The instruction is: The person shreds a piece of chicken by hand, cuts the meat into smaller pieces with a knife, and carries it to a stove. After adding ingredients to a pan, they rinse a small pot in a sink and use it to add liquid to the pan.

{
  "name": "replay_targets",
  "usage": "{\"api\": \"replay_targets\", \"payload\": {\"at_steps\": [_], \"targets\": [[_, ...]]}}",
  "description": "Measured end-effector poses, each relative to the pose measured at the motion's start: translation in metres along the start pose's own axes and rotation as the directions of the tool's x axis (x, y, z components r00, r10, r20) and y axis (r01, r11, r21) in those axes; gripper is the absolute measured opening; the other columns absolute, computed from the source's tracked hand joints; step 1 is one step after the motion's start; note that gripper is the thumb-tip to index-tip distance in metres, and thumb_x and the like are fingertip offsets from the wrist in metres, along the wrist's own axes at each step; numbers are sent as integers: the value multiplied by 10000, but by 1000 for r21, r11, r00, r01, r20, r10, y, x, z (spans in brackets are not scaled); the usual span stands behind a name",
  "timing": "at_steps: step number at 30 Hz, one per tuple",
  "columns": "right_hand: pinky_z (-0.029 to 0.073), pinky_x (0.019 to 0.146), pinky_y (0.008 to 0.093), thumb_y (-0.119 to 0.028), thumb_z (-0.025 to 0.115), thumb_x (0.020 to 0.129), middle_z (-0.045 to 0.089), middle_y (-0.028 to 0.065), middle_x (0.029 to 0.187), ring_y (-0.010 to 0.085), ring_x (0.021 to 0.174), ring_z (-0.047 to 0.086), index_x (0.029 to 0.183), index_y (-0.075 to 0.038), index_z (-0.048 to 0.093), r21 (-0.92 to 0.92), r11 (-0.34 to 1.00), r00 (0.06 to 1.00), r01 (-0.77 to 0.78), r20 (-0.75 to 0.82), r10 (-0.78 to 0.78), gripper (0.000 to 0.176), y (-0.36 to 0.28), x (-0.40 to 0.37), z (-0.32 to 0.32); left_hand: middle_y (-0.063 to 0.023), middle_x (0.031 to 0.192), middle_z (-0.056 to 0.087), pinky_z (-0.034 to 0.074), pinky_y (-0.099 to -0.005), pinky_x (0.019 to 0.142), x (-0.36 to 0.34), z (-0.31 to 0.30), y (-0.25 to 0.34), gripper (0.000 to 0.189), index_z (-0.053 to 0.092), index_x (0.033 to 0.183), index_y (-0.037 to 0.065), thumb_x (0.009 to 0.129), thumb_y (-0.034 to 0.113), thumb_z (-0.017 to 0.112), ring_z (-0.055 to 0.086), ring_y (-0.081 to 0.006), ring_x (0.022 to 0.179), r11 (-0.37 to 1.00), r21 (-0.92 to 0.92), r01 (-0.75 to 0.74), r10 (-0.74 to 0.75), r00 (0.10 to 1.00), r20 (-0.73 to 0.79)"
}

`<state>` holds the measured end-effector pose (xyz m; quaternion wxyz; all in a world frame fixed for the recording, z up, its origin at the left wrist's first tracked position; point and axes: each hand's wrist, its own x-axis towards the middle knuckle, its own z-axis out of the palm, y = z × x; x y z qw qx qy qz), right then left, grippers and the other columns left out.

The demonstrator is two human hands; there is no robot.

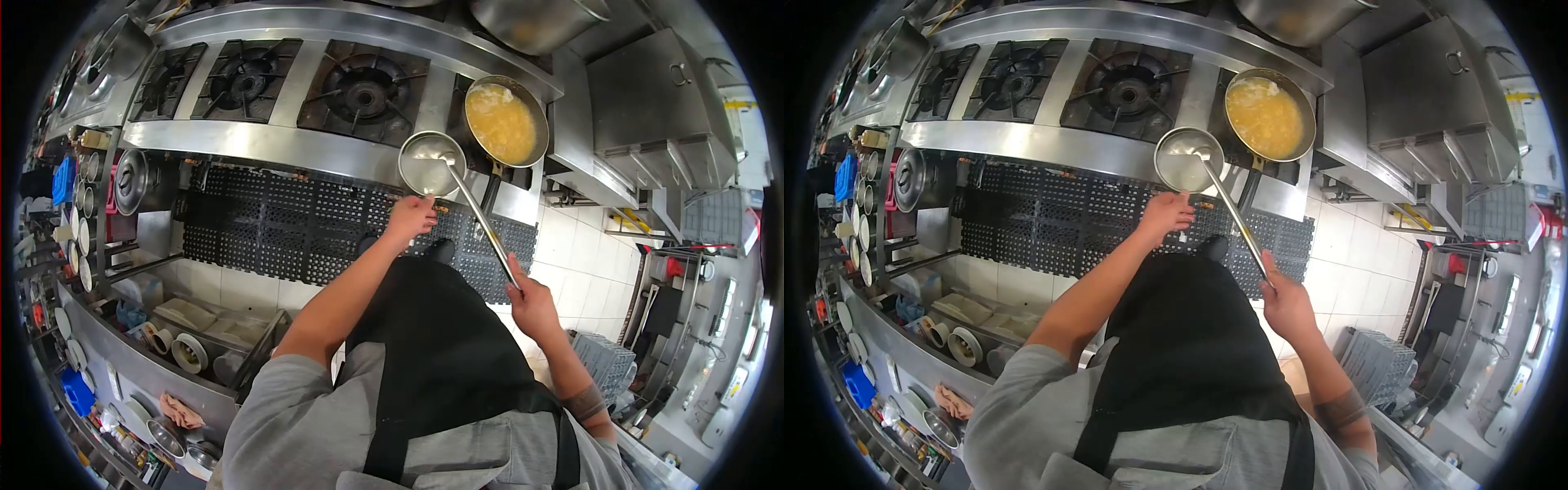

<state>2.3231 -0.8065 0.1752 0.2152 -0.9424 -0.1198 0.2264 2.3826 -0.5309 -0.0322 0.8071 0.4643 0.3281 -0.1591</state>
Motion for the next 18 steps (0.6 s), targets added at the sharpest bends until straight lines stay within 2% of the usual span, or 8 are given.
{"api": "replay_targets", "payload": {"at_steps": [1, 2, 7, 13, 15, 16, 17, 18], "targets": [[560, 821, 410, -92, 646, 993, 716, 244, 933, 358, 777, 683, 1600, -161, 457, -98, 995, 1000, 8, 21, -6, 640, -1, 2, 3, -151, 1031, 722, 631, -378, 809, 3, 8, -5, 240, 590, 1089, -10, 1073, 227, 629, 752, -261, 929, 998, 6, 61, -61, 990, 130], [530, 761, 552, -120, 619, 994, 665, 273, 845, 469, 786, 660, 1577, -112, 460, -96, 991, 996, 95, 7, -95, 604, 8, 3, 11, -165, 1042, 720, 634, -397, 866, 5, 16, -9, 209, 609, 1071, -42, 1076, 166, 608, 749, -281, 988, 995, -98, 27, -14, 991, 131], [529, 763, 563, -105, 625, 988, 680, 268, 852, 472, 799, 666, 1580, -93, 445, -124, 989, 996, 74, 53, -68, 620, -1, 3, 6, -209, 1030, 705, 643, -427, 925, 21, 31, -26, 150, 598, 1006, -81, 1072, 47, 553, 746, -319, 987, 948, -296, -118, 119, 993, -16], [549, 848, 528, -104, 635, 994, 741, 243, 1051, 464, 949, 708, 1590, -126, 443, -35, 992, 971, -120, 204, 125, 627, -6, -10, -13, -243, 999, 694, 655, -430, 909, 22, 24, -25, 155, 613, 963, -130, 1047, -26, 534, 748, -342, 952, 896, -388, -216, 197, 976, -88], [541, 704, 372, -117, 660, 1014, 745, 169, 859, 283, 647, 662, 1583, -153, 476, 113, 990, 994, 86, 51, -92, 600, 16, -15, -5, -236, 983, 701, 663, -422, 877, 17, 16, -16, 151, 620, 980, -140, 1041, -26, 542, 753, -333, 924, 937, -278, -210, 180, 975, -129], [515, 567, 302, -112, 631, 1034, 649, 39, 747, 126, 549, 535, 1603, -162, 462, 152, 965, 950, -214, 261, 170, 596, -13, -12, -30, -206, 892, 724, 667, -343, 752, 16, 15, -15, 186, 642, 943, -139, 1040, -7, 552, 765, -277, 807, 935, -230, -268, 236, 958, -161], [515, 567, 302, -112, 631, 1034, 649, 39, 747, 126, 549, 535, 1603, -162, 462, 154, 964, 950, -216, 260, 171, 596, -17, -9, -39, -206, 892, 724, 667, -343, 752, 16, 12, -14, 186, 642, 943, -139, 1040, -7, 552, 765, -277, 807, 936, -228, -267, 235, 959, -159], [512, 539, 310, -107, 615, 1040, 631, 29, 743, 132, 536, 549, 1608, -168, 456, 319, 855, 880, -409, 385, 278, 593, -17, -7, -47, -205, 899, 727, 664, -342, 746, 17, 6, -12, 185, 644, 945, -135, 1038, 5, 567, 766, -268, 817, 943, -186, -276, 243, 952, -184]]}}
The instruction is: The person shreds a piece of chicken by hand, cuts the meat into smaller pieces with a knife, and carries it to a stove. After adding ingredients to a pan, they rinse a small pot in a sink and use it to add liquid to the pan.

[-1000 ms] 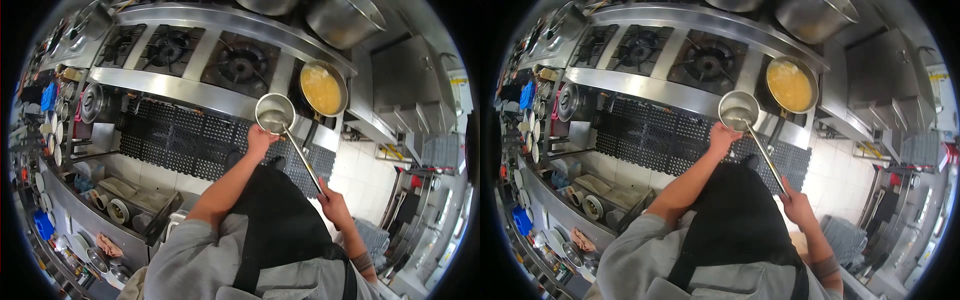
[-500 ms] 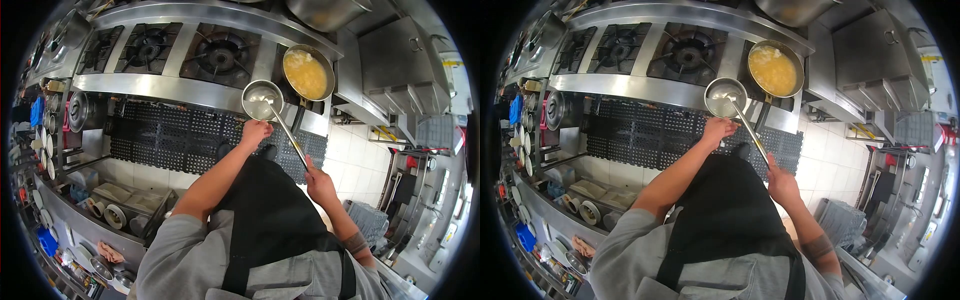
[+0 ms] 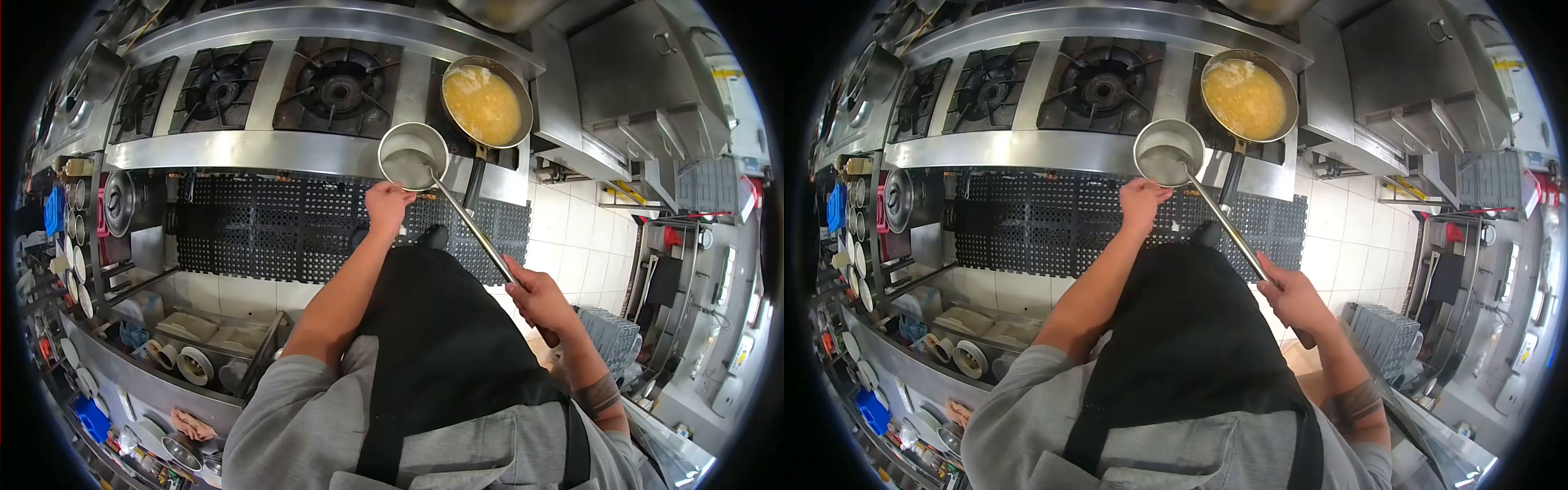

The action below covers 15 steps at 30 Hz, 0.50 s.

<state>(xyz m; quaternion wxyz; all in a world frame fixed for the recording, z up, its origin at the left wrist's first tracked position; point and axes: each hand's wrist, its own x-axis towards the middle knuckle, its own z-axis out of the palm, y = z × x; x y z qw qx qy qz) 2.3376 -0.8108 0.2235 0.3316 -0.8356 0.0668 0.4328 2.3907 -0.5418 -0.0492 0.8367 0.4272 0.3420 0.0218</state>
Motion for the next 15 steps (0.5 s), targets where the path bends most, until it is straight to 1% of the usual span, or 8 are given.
{"api": "replay_targets", "payload": {"at_steps": [1, 2, 6, 8, 9, 11, 13, 15], "targets": [[509, 510, 317, -102, 599, 1046, 614, 18, 739, 138, 523, 563, 1612, -175, 450, 222, 962, 984, -160, 113, 137, 590, -3, -3, -5, -204, 905, 730, 660, -340, 739, 3, -5, 1, 184, 645, 948, -132, 1036, 17, 581, 767, -258, 827, 999, 40, -14, 15, 1000, -24], [401, 438, 225, -95, 590, 1054, 427, -51, 708, 28, 514, 388, 1615, -198, 454, 271, 954, 990, -131, 90, 111, 587, -10, -8, -4, -175, 894, 730, 642, -320, 716, 7, -11, 2, 194, 639, 958, -101, 1040, 74, 620, 756, -218, 810, 998, 58, -32, 34, 999, -26], [491, 512, 302, -116, 614, 1043, 550, 4, 706, 88, 549, 466, 1619, -193, 442, 247, 961, 991, -121, 83, 103, 606, -2, -11, -5, -131, 911, 733, 604, -294, 703, 7, -27, 0, 246, 629, 1012, -37, 1061, 204, 638, 724, -162, 785, 975, 179, -130, 155, 980, -129], [558, 649, 406, -131, 637, 1026, 661, 137, 768, 232, 614, 602, 1604, -180, 462, -196, 976, 980, 100, -152, -131, 605, 13, -1, 5, -130, 939, 737, 599, -295, 701, -3, -21, 8, 272, 632, 1018, -29, 1068, 238, 626, 726, -166, 794, 983, 183, 22, -7, 997, -81], [558, 649, 406, -131, 637, 1026, 661, 137, 768, 232, 614, 602, 1604, -180, 462, -196, 975, 980, 100, -152, -131, 605, 17, 6, 9, -129, 966, 741, 593, -295, 699, -7, -16, 13, 299, 634, 1025, -21, 1075, 272, 615, 728, -170, 803, 965, 200, 170, -168, 985, -27], [559, 792, 504, -134, 642, 1007, 706, 247, 904, 409, 782, 685, 1601, -169, 448, -400, 869, 899, 289, -199, -391, 626, 22, 21, 19, -124, 1001, 742, 583, -294, 700, -11, -4, 13, 325, 641, 1037, -7, 1096, 304, 568, 744, -190, 846, 938, 268, 222, -237, 971, 25], [553, 791, 522, -128, 634, 1003, 712, 242, 928, 438, 820, 682, 1603, -157, 435, -517, 821, 905, 241, -186, -383, 632, 29, 35, 32, -141, 1010, 743, 600, -328, 736, -8, 4, 4, 347, 643, 1046, -26, 1109, 298, 535, 760, -221, 907, 964, 163, 208, -239, 949, 205], [548, 791, 541, -122, 627, 999, 719, 238, 952, 466, 858, 679, 1604, -145, 422, -626, 757, 914, 187, -171, -367, 639, 35, 43, 38, -183, 1022, 740, 625, -351, 790, -1, 11, -4, 322, 632, 1051, -73, 1115, 221, 518, 768, -265, 945, 961, 109, 254, -271, 941, 202]]}}
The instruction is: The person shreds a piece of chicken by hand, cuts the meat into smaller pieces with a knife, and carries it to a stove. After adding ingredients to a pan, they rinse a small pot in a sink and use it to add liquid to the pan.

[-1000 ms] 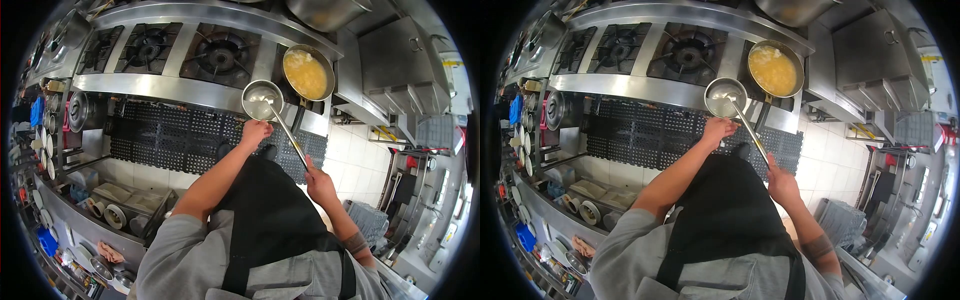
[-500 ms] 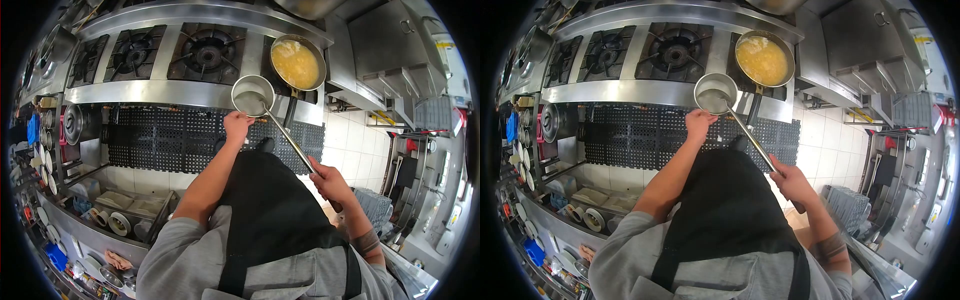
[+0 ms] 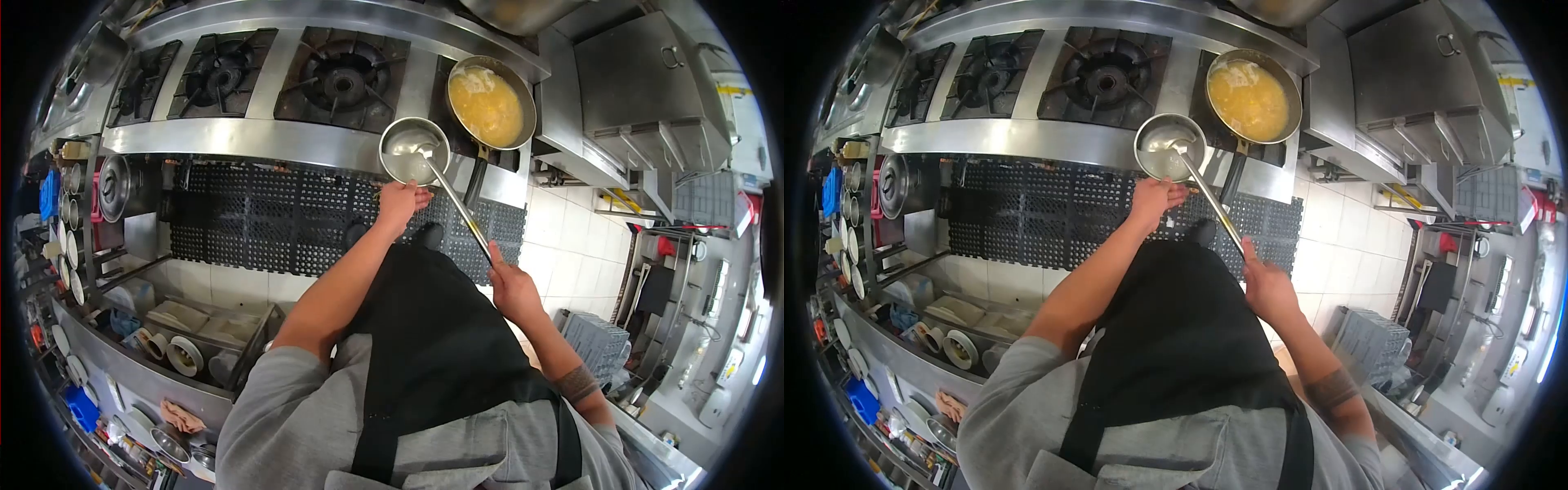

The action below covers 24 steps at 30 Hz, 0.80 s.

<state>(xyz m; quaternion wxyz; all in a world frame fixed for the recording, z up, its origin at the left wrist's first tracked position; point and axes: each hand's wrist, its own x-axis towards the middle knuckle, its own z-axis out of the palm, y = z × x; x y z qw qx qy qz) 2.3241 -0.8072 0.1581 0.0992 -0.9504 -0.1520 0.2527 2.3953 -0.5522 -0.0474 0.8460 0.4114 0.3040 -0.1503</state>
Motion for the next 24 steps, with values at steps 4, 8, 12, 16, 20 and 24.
{"api": "replay_targets", "payload": {"at_steps": [4, 8, 12, 16, 20, 24], "targets": [[536, 785, 556, -119, 625, 994, 708, 255, 940, 463, 853, 681, 1611, -111, 391, 97, 995, 999, 36, 30, -39, 660, -3, -3, -4, -247, 1056, 710, 648, -434, 889, 1, 1, -3, 219, 584, 1081, -110, 1105, 91, 501, 759, -356, 999, 991, -84, -104, 98, 993, -66], [526, 752, 560, -116, 624, 996, 690, 281, 884, 500, 806, 662, 1589, -114, 434, 189, 982, 997, 25, 70, -38, 623, -7, -16, -29, -221, 962, 731, 659, -353, 794, 2, 3, -1, 223, 618, 1035, -130, 1092, 55, 509, 773, -289, 880, 983, -127, -136, 119, 984, -133], [537, 703, 514, -143, 640, 1005, 670, 227, 778, 411, 659, 666, 1585, -162, 468, 206, 977, 998, 48, 29, -55, 605, -8, -16, -42, -211, 932, 735, 655, -329, 745, -7, -3, 10, 222, 633, 988, -124, 1078, 52, 531, 769, -257, 818, 979, -8, -205, 202, 969, -142], [523, 659, 369, -205, 665, 1019, 525, 78, 678, 130, 602, 510, 1602, -261, 457, 383, 775, 840, -503, 430, 332, 622, -30, -11, -91, -161, 898, 730, 620, -302, 683, 1, -22, 5, 242, 626, 966, -94, 1045, 135, 633, 742, -183, 771, 957, 60, -283, 288, 913, -287], [533, 707, 417, -184, 648, 1019, 630, 167, 739, 289, 668, 627, 1587, -241, 482, 308, 907, 952, -287, 200, 233, 594, -20, -15, -72, -117, 884, 715, 583, -318, 637, -10, -18, 9, 263, 576, 985, -22, 1037, 219, 667, 715, -162, 740, 919, 193, -345, 394, 828, -399], [532, 757, 524, -166, 633, 1010, 686, 255, 859, 458, 787, 658, 1563, -145, 502, 158, 986, 996, 47, -77, -35, 568, -10, -2, -34, -136, 932, 731, 601, -319, 656, -15, 0, 12, 246, 594, 1028, -35, 1062, 207, 621, 742, -195, 779, 993, 118, -31, 53, 981, -188]]}}
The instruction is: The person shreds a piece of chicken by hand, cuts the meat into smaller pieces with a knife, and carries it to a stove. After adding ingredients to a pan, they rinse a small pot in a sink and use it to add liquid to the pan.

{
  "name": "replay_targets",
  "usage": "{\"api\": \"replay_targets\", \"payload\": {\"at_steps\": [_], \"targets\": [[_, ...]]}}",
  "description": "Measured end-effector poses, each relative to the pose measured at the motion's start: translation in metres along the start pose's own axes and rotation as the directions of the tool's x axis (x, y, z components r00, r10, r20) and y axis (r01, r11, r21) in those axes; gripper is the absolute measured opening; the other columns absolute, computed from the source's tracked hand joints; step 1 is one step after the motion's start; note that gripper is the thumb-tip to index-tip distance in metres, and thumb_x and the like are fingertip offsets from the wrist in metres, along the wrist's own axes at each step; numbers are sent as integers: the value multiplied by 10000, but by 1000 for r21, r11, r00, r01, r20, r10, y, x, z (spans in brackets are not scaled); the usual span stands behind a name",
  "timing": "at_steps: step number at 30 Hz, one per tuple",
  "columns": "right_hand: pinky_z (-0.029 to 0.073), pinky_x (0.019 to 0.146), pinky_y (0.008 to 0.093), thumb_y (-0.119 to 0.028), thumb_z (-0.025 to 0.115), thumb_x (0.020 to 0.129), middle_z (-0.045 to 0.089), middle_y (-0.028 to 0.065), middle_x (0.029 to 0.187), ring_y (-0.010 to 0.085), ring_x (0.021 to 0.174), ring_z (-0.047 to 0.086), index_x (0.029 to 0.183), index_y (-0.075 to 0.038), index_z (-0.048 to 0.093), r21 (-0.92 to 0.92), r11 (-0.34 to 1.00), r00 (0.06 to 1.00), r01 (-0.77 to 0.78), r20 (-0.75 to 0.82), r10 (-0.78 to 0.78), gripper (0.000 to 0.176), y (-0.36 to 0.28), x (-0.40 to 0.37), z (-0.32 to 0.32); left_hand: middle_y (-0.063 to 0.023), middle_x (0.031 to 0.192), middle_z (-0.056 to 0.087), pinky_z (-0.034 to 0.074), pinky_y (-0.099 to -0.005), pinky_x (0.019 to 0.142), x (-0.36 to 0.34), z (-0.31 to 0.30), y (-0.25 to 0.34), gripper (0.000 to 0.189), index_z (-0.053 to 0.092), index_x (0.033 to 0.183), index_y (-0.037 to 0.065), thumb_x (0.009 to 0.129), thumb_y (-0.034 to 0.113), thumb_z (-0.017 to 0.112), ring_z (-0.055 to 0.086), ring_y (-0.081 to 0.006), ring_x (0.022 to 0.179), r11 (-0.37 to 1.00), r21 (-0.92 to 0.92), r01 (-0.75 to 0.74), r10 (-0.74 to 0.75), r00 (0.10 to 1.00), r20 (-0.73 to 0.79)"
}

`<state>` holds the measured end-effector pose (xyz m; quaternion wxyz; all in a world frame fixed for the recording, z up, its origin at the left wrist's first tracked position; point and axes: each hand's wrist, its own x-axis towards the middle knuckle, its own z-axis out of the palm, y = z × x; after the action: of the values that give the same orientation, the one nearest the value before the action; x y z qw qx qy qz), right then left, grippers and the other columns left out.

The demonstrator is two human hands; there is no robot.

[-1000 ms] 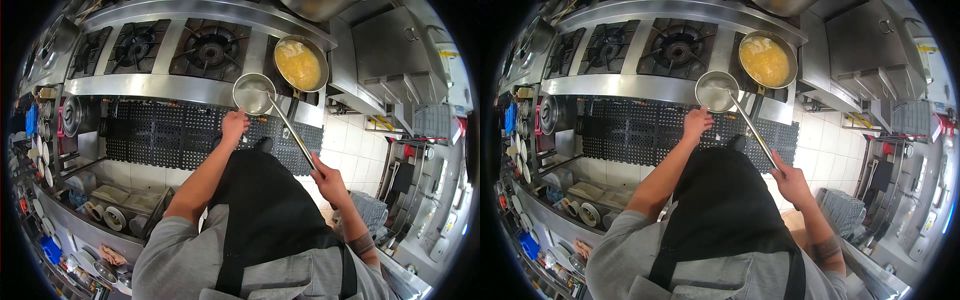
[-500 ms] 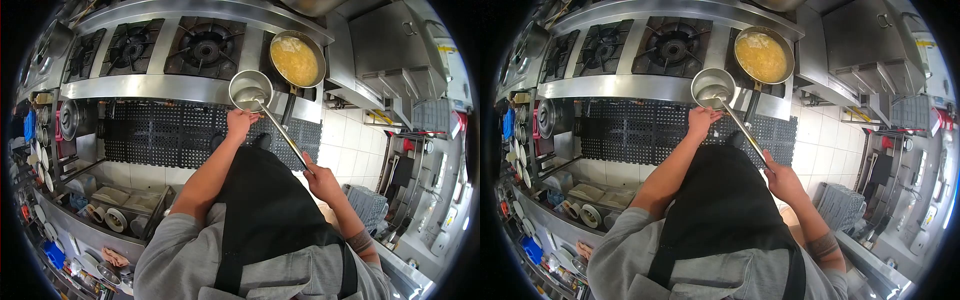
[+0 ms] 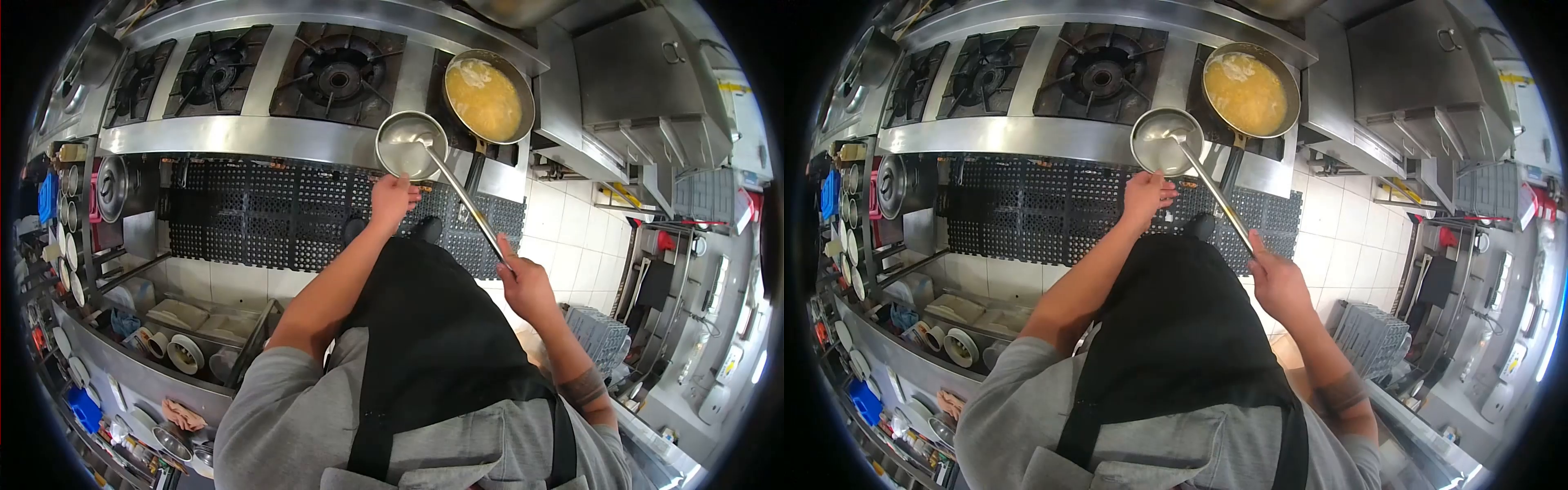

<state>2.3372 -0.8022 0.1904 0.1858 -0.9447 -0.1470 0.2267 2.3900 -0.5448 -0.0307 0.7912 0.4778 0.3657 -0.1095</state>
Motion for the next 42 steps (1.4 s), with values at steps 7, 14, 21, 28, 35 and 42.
{"api": "replay_targets", "payload": {"at_steps": [7, 14, 21, 28, 35, 42], "targets": [[548, 752, 449, -114, 668, 992, 678, 213, 824, 354, 713, 663, 1546, -85, 516, -23, 1000, 996, -10, 86, 12, 575, 3, 2, 7, -207, 965, 723, 661, -351, 749, 14, 10, -17, 177, 605, 1096, -114, 1069, 44, 531, 772, -265, 850, 972, -135, -194, 195, 981, -2], [515, 540, 343, -154, 664, 1034, 601, 30, 686, 110, 514, 498, 1578, -178, 505, 223, 929, 931, -295, 286, 227, 567, -5, -1, -26, -230, 979, 715, 673, -388, 790, 9, 6, -4, 172, 609, 1104, -129, 1062, 18, 528, 770, -302, 878, 978, -141, -154, 154, 988, -14], [431, 418, 286, -127, 597, 1069, 538, 16, 712, 105, 490, 488, 1573, -244, 512, 592, 417, 721, -690, 613, 323, 524, -5, 7, -38, -225, 969, 729, 672, -364, 752, 16, -13, 1, 194, 630, 1123, -114, 1067, 36, 521, 775, -296, 855, 987, -51, -151, 153, 988, 33], [418, 419, 290, -146, 578, 1078, 550, 43, 745, 131, 500, 473, 1599, -258, 455, 644, 52, 640, -763, 742, 201, 546, 6, 7, -41, -227, 999, 733, 668, -355, 735, 16, -17, 12, 204, 638, 1153, -101, 1072, 38, 512, 777, -281, 835, 992, -16, -122, 123, 992, 42], [416, 419, 284, -166, 566, 1090, 539, 44, 736, 127, 500, 463, 1617, -240, 428, 667, -79, 658, -741, 745, 111, 550, 11, -8, -40, -211, 1018, 734, 664, -347, 753, 17, -30, 21, 205, 628, 1134, -90, 1083, 76, 520, 779, -276, 851, 991, 55, -123, 115, 985, 127], [470, 464, 282, -133, 610, 1062, 588, 29, 761, 100, 553, 538, 1599, -187, 473, 627, 493, 797, -603, 486, 358, 557, -4, -22, -36, -201, 1017, 726, 659, -353, 789, 22, -36, 17, 207, 622, 1131, -81, 1089, 97, 525, 773, -275, 902, 993, 49, -108, 98, 980, 174]]}}
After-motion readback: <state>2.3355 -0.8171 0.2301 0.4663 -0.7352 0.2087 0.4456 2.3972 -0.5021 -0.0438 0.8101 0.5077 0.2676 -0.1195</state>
